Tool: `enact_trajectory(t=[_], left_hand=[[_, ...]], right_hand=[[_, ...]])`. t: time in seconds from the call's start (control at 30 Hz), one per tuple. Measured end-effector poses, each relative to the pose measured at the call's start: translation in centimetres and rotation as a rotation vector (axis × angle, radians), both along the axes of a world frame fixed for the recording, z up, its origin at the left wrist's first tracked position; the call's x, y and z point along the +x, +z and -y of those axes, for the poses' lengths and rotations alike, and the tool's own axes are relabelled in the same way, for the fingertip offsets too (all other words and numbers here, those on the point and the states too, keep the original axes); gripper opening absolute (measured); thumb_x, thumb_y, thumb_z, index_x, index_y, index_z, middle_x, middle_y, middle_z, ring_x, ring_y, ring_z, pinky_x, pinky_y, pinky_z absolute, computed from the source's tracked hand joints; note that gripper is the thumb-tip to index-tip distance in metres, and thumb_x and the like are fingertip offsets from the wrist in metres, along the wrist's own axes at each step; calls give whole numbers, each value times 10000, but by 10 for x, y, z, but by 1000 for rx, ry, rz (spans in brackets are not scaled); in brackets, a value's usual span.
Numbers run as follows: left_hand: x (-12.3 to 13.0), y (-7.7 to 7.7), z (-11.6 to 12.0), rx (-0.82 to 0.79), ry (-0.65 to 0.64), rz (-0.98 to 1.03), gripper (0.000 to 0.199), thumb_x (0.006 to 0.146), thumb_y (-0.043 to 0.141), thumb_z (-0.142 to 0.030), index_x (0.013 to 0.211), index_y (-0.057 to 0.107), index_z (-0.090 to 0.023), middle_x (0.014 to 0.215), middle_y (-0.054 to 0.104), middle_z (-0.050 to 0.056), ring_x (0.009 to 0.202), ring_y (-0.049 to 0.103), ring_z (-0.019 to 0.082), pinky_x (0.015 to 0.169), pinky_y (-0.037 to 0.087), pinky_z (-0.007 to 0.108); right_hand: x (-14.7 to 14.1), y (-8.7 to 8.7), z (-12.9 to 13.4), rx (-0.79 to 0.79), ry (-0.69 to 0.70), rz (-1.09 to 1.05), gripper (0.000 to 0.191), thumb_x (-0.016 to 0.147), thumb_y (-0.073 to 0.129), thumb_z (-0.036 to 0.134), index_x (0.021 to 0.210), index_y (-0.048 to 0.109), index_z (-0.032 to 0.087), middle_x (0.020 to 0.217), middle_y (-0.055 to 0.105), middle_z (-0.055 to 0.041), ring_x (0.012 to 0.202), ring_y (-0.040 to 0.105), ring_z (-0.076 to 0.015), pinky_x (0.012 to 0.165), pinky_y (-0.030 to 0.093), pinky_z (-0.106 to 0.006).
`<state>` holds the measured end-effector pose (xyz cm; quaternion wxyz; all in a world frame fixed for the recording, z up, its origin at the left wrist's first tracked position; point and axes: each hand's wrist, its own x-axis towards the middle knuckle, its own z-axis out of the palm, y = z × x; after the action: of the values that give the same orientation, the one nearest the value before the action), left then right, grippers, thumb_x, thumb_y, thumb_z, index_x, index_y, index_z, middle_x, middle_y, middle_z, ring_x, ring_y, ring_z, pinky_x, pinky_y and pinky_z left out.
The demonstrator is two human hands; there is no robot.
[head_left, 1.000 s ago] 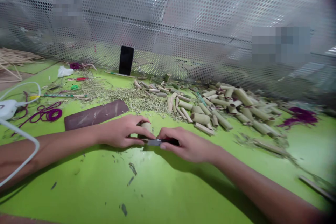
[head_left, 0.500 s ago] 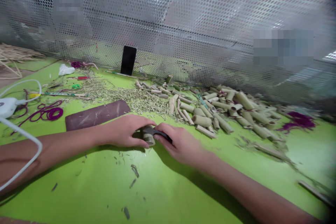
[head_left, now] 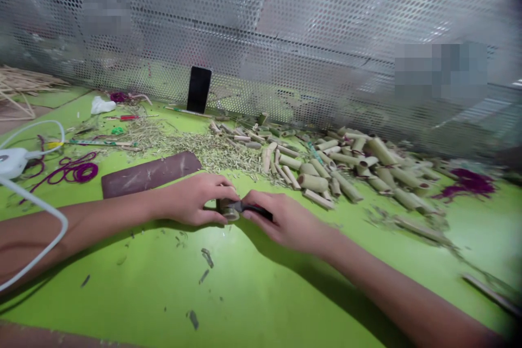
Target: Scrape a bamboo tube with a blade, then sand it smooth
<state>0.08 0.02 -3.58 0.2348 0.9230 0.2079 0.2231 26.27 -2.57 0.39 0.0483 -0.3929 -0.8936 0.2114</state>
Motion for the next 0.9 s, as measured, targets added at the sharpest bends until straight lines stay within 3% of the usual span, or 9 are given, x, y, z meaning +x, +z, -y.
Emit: enact_trajectory(t=[0.23, 0.43, 0.63, 0.9], left_hand=[[-7, 2, -2, 73, -14, -24, 275, 1031, 644, -374, 1265, 721, -253, 1331, 676, 150, 1200, 650, 329, 1044, 497, 482], [-6, 3, -1, -30, 69, -36, 589, 975, 681, -440, 1477, 515, -179, 1322, 704, 165, 1187, 661, 346, 1059, 500, 513], [3, 1, -2, -51, 66, -12, 499, 966, 675, -490, 1333, 585, -165, 1223, 714, 157, 1069, 669, 327, 956, 524, 467], [0, -3, -2, -57, 50, 31, 328, 955, 754, -407, 1184, 628, -209, 1213, 717, 112, 1109, 668, 298, 966, 515, 408]], right_hand=[[13, 2, -5, -129, 132, -36, 235, 1050, 513, 388, 1013, 677, 223, 825, 721, -26, 685, 611, -187, 629, 405, -304], [6, -8, -6, 31, -55, -26, 217, 1052, 472, 347, 1058, 644, 214, 899, 748, -69, 731, 647, -212, 650, 426, -318], [-11, -11, 0, 121, -105, 61, 196, 1054, 477, 317, 1091, 639, 214, 854, 755, -65, 665, 636, -199, 585, 364, -292], [-9, -11, 0, 101, -75, 30, 168, 1062, 486, 316, 1043, 624, 221, 831, 732, -45, 675, 636, -189, 605, 386, -284]])
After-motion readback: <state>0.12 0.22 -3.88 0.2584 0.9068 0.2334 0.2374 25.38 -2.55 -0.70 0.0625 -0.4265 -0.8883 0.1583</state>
